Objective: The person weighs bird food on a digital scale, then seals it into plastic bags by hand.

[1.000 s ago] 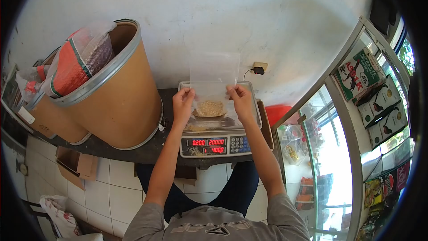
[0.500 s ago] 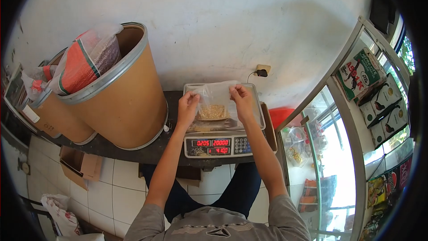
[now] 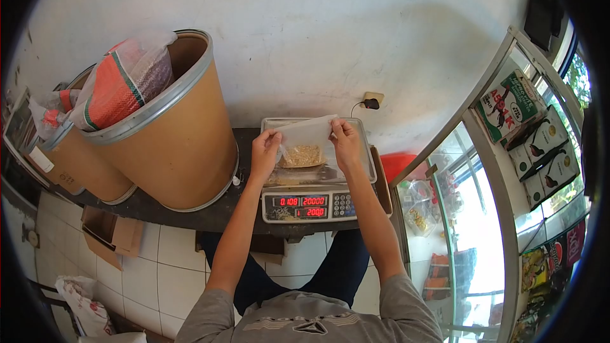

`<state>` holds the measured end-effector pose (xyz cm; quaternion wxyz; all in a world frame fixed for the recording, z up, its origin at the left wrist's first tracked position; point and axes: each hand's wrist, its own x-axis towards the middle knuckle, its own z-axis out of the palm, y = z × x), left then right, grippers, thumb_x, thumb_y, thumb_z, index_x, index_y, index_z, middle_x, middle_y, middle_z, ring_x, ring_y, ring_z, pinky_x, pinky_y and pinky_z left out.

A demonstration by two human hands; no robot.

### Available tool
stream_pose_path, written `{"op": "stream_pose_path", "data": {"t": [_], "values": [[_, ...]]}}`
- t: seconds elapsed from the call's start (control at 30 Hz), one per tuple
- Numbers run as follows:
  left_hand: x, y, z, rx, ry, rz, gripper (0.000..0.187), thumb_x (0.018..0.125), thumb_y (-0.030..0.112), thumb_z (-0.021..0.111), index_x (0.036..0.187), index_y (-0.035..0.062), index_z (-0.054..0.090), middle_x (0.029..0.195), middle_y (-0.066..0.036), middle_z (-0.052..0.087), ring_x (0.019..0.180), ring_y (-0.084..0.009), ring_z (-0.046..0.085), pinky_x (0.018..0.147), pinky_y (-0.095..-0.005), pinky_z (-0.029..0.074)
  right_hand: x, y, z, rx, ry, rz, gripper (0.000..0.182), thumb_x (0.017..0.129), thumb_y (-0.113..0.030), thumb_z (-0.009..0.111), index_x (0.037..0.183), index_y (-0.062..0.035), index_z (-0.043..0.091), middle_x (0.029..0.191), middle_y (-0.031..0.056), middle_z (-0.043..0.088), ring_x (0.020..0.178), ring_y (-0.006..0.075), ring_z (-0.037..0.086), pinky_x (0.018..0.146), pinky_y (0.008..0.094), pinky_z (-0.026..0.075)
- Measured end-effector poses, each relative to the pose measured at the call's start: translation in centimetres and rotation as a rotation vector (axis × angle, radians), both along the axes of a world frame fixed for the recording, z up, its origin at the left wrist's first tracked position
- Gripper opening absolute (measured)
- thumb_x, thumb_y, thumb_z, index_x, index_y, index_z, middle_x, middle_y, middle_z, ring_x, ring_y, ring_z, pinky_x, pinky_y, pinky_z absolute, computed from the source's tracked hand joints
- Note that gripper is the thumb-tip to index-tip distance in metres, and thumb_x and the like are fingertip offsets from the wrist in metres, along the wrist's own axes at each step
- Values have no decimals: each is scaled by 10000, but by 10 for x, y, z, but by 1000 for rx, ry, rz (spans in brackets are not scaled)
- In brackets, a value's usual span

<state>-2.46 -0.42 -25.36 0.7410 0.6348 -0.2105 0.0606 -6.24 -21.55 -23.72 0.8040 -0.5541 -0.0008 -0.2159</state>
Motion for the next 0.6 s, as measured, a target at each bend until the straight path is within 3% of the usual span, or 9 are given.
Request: {"op": "stream_pose_path", "data": {"t": [0.3,0.47,0.6], "values": [[1,-1,-7,-17,10,-16,191,937,165,566,905,-20,602,798,-11,610,786,-73,561,724,-230,437,-10,-3,-28,-282,78,-134,198,908,-272,622,877,-77,615,797,-32,589,750,64,519,683,225,415],[-7,-6,1,-12,2,-25,196,933,162,570,893,-27,602,804,-19,623,777,-73,567,724,-228,440,-15,6,-17,-494,84,-209,193,851,-183,680,840,9,657,740,23,642,700,77,565,642,235,441],[-4,-8,-2,0,-28,24,187,922,150,585,884,-31,613,803,-28,637,782,-76,580,718,-228,448,-15,13,-14,-462,27,-252,201,841,-176,690,839,23,660,700,30,640,642,76,562,600,235,440]]}}
